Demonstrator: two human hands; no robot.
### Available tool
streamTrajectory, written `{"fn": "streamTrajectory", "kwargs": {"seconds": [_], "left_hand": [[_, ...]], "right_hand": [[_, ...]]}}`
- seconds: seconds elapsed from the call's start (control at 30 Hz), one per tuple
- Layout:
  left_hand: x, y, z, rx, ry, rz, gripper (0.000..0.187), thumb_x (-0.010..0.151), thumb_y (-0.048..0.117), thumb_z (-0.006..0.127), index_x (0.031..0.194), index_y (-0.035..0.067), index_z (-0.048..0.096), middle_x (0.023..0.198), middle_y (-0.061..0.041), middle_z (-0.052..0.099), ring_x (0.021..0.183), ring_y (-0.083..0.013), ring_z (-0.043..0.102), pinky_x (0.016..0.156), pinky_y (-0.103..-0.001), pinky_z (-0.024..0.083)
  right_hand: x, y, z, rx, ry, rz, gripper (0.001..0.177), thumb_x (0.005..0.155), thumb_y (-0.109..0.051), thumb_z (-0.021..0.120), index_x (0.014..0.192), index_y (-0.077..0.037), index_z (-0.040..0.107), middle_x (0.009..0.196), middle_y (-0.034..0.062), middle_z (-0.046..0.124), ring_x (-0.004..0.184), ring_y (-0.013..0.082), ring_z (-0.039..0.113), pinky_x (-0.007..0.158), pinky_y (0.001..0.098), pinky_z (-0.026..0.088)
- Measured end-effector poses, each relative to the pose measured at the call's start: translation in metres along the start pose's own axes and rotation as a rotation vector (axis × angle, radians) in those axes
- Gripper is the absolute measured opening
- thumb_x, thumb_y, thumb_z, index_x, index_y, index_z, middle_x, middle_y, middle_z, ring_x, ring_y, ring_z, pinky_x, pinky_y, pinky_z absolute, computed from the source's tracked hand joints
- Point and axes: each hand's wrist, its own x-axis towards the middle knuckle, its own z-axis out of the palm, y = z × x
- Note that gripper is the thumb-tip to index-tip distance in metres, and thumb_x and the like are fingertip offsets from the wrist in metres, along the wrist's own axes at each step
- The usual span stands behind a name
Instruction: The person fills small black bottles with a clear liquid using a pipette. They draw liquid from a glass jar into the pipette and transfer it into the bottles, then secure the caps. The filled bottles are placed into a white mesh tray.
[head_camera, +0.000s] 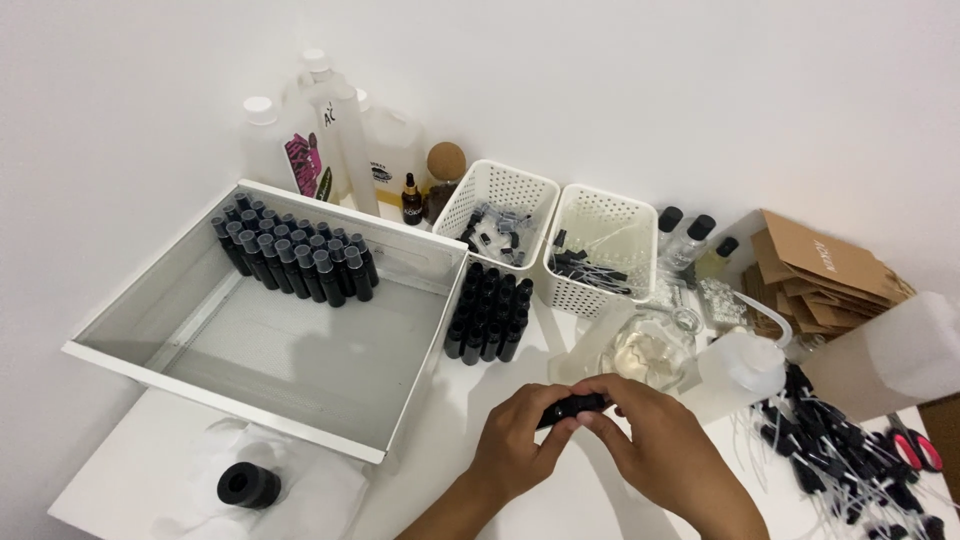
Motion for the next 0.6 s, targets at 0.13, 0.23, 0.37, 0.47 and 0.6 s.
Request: {"fn": "streamTrajectory", "kwargs": {"seconds": [0.13, 0.23, 0.37, 0.47, 0.6], "left_hand": [[-0.001, -0.004, 0.002, 0.02, 0.088, 0.046, 0.031, 0.101, 0.022, 0.068, 0.123, 0.002, 0.058, 0.101, -0.014, 0.07, 0.081, -0.0288, 0.072, 0.07, -0.038, 0.06], [0.003, 0.001, -0.003, 0.049, 0.054, 0.097, 0.025, 0.103, 0.018, 0.064, 0.12, 0.0, 0.062, 0.103, -0.012, 0.071, 0.086, -0.0287, 0.07, 0.073, -0.038, 0.058], [0.001, -0.002, -0.003, 0.076, 0.029, 0.078, 0.022, 0.1, 0.017, 0.066, 0.117, 0.003, 0.061, 0.095, -0.011, 0.072, 0.079, -0.0267, 0.068, 0.066, -0.036, 0.055], [-0.001, -0.002, -0.004, 0.06, 0.03, 0.07, 0.023, 0.101, 0.018, 0.066, 0.117, 0.003, 0.062, 0.097, -0.011, 0.072, 0.08, -0.0262, 0.069, 0.067, -0.036, 0.056], [-0.004, -0.007, -0.005, 0.064, 0.008, 0.027, 0.025, 0.102, 0.022, 0.064, 0.119, 0.004, 0.063, 0.102, -0.01, 0.072, 0.083, -0.0268, 0.07, 0.07, -0.036, 0.057]], "right_hand": [[0.007, -0.001, -0.002, -0.09, -0.062, 0.097, 0.023, 0.093, -0.04, 0.065, 0.115, -0.036, 0.071, 0.1, -0.0195, 0.085, 0.087, 0.0098, 0.079, 0.076, 0.0287, 0.057], [0.011, 0.006, -0.004, -0.12, -0.095, 0.063, 0.025, 0.091, -0.045, 0.067, 0.113, -0.036, 0.072, 0.099, -0.0191, 0.084, 0.089, 0.0075, 0.078, 0.077, 0.0284, 0.056], [0.013, 0.017, 0.005, -0.155, -0.099, 0.031, 0.022, 0.092, -0.045, 0.065, 0.112, -0.037, 0.072, 0.099, -0.0162, 0.083, 0.086, 0.0113, 0.077, 0.073, 0.0308, 0.057], [0.012, 0.025, 0.012, -0.186, -0.026, -0.137, 0.021, 0.095, -0.042, 0.061, 0.112, -0.033, 0.07, 0.097, -0.0116, 0.081, 0.082, 0.0169, 0.076, 0.064, 0.0359, 0.057], [0.014, 0.021, 0.012, -0.212, -0.027, -0.143, 0.022, 0.096, -0.043, 0.059, 0.113, -0.033, 0.066, 0.096, -0.0092, 0.079, 0.083, 0.0182, 0.075, 0.065, 0.038, 0.056]]}}
